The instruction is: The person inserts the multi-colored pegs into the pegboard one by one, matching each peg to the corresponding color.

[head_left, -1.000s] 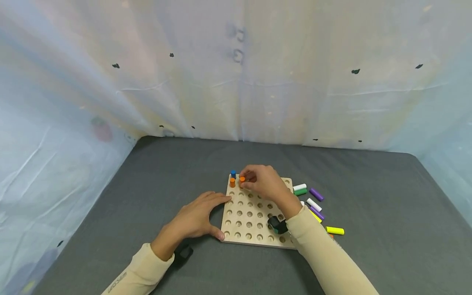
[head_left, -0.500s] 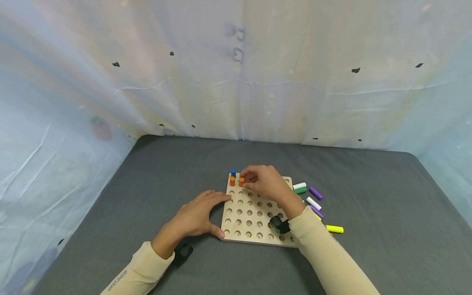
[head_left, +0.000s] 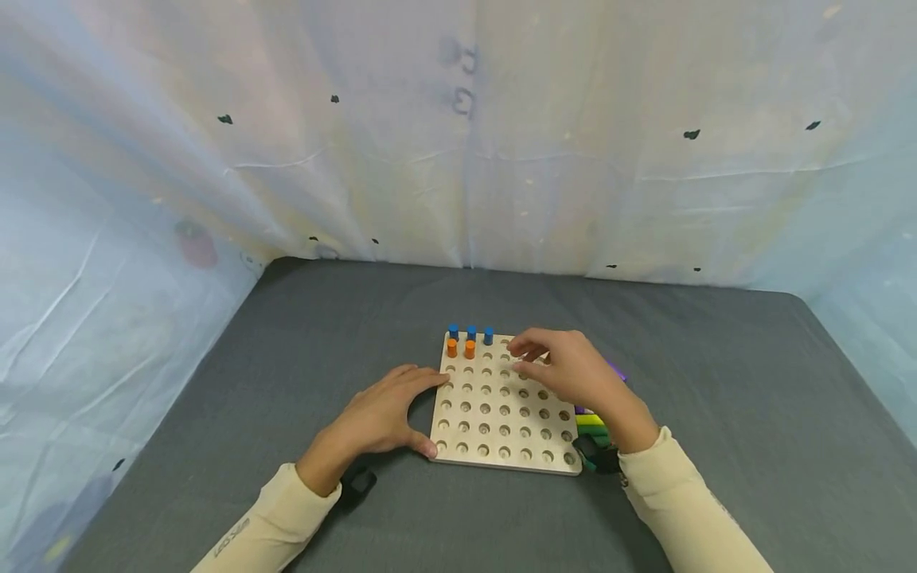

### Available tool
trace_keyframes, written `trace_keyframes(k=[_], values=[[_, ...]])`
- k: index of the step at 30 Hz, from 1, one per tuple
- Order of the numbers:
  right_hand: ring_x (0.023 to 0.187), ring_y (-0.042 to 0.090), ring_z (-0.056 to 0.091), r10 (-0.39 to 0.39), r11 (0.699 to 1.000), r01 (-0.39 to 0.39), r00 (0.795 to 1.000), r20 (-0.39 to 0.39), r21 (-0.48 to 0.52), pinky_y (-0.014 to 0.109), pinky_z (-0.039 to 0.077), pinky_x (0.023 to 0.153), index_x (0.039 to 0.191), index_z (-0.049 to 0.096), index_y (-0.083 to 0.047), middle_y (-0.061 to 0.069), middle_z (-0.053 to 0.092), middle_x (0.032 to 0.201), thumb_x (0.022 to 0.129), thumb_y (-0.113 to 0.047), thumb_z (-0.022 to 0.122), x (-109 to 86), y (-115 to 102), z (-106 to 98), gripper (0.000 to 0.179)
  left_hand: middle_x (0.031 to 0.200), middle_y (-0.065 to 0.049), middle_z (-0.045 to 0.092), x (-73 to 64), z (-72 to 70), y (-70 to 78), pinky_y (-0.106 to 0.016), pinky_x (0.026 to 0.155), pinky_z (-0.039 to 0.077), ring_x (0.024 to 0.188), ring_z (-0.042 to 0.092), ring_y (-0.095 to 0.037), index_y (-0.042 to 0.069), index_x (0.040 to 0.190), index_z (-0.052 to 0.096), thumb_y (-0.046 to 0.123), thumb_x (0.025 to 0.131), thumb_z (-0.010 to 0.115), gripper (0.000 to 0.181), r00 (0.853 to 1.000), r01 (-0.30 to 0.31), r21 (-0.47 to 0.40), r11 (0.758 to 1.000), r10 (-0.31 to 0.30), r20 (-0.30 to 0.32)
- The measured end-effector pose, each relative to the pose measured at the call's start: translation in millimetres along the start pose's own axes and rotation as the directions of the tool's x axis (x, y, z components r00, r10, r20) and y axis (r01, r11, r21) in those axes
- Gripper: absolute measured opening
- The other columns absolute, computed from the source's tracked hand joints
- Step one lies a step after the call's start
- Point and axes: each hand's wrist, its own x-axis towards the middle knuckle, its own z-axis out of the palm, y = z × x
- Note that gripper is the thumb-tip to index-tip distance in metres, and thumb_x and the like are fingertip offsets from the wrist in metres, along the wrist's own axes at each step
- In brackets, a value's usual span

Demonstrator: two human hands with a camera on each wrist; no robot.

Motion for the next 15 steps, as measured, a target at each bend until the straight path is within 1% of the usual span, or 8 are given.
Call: trace_keyframes(k=[3,7,10,12,15], values=[[0.097,0.013,0.070,0.015,1.000,-0.015,1.000,-0.002,-0.020,0.038,0.054,0.083,0.117,0.071,-0.018,-0.005,0.074,0.110,0.094,-0.024,0.070,-14.0,7.8,-4.9,0.024,0.155,0.004,0.045,-0.9,0.9,-0.9,-0.063,0.103,0.042,0.149,0.033,-0.025,0.033,0.149,0.046,0.050,0.059,0.091,0.102,1.000,-0.002,-0.003,1.000,0.002,-0.002],[0.095,0.011,0.069,0.018,0.999,-0.018,1.000,0.007,-0.050,0.039,0.055,0.082,0.117,0.071,-0.020,-0.008,0.074,0.106,0.095,-0.026,0.068,-33.5,17.6,-10.6,0.023,0.155,0.004,0.044,-2.9,2.4,-1.7,-0.067,0.100,0.041,0.148,0.033,-0.024,0.034,0.149,0.046,0.050,0.059,0.091,0.102,1.000,0.023,0.000,1.000,-0.023,-0.012],[0.093,0.008,0.069,0.033,0.997,-0.032,0.999,0.008,-0.067,0.035,0.056,0.080,0.116,0.071,-0.021,-0.011,0.073,0.103,0.094,-0.025,0.070,-49.8,25.3,-15.5,0.022,0.155,0.004,0.044,-4.6,2.9,-1.6,-0.069,0.099,0.040,0.149,0.033,-0.023,0.034,0.149,0.045,0.050,0.059,0.091,0.103,0.999,0.038,0.004,0.999,-0.038,-0.007],[0.091,0.008,0.069,0.054,0.995,-0.054,0.999,0.005,-0.080,0.032,0.055,0.076,0.114,0.071,-0.023,-0.012,0.073,0.100,0.093,-0.024,0.072,-60.6,30.2,-19.4,0.021,0.155,0.004,0.044,-5.3,2.5,-1.3,-0.068,0.099,0.041,0.149,0.032,-0.024,0.034,0.150,0.045,0.051,0.059,0.090,0.103,0.999,0.033,0.004,0.999,-0.033,-0.002],[0.091,0.007,0.069,0.081,0.992,-0.081,0.997,-0.001,-0.095,0.031,0.055,0.076,0.112,0.072,-0.025,-0.013,0.073,0.099,0.090,-0.022,0.074,-75.1,36.9,-25.5,0.022,0.155,0.004,0.044,-5.7,2.3,-0.9,-0.066,0.099,0.042,0.149,0.032,-0.024,0.033,0.150,0.045,0.050,0.060,0.091,0.102,1.000,0.020,0.001,1.000,-0.020,-0.004]])
